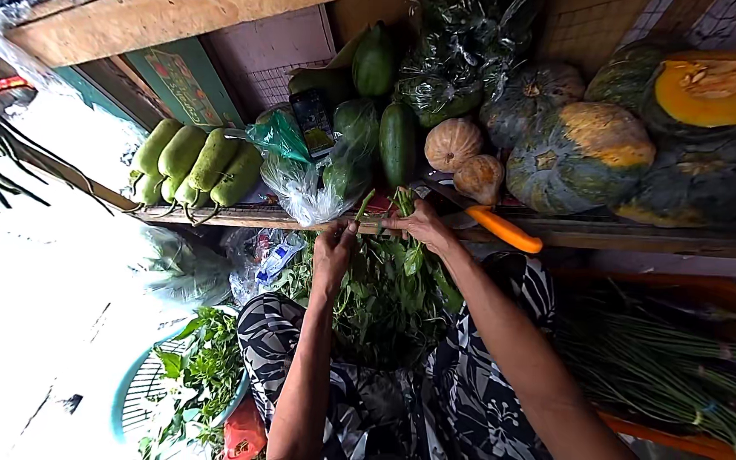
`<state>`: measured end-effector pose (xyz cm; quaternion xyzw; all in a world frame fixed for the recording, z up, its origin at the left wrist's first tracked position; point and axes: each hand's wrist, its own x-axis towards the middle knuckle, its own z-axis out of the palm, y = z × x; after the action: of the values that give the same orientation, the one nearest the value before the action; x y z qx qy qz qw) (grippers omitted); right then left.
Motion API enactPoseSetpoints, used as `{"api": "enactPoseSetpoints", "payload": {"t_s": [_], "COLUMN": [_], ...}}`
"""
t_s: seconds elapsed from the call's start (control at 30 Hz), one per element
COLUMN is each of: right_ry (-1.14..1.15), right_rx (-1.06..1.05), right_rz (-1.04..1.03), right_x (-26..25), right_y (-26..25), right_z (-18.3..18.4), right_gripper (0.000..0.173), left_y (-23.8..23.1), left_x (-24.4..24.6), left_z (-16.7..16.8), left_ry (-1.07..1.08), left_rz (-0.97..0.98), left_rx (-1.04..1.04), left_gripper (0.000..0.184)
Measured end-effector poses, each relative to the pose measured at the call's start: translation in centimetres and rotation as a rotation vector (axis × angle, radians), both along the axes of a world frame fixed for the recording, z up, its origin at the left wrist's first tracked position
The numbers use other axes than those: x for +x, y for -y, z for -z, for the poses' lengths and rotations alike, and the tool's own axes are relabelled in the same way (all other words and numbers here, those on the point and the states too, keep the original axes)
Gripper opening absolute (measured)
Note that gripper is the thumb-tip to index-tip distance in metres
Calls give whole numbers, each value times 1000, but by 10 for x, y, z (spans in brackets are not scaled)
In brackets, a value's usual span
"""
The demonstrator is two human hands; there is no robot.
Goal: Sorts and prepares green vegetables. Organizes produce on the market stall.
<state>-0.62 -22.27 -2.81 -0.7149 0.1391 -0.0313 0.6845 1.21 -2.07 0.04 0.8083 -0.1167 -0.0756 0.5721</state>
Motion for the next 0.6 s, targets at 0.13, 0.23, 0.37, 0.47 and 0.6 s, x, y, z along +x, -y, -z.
{"api": "enactPoseSetpoints", "payload": {"t_s": [0.13, 0.23, 0.37, 0.47, 0.6], "right_ry": [-36, -27, -55, -22, -47], "right_rx": [170, 258, 337, 359, 333], "right_rz": [-27, -40, 0, 15, 35], "right_x": [-2, -2, 0, 0, -5], "right_y": [-2, -6, -11, -16, -23], "right_z": [-2, -2, 9, 12, 2], "right_gripper": [76, 27, 27, 24, 23], "left_y": [14, 27, 44, 52, 58], "left_x": [-10, -18, -26, -30, -34], "left_z": [3, 15, 32, 38, 44], "left_ry": [14, 4, 89, 158, 222], "left_rz": [-12, 0, -41, -68, -71], "left_rx": [-75, -159, -165, -91, 4], "left_gripper": [15, 14, 15, 14, 17]}}
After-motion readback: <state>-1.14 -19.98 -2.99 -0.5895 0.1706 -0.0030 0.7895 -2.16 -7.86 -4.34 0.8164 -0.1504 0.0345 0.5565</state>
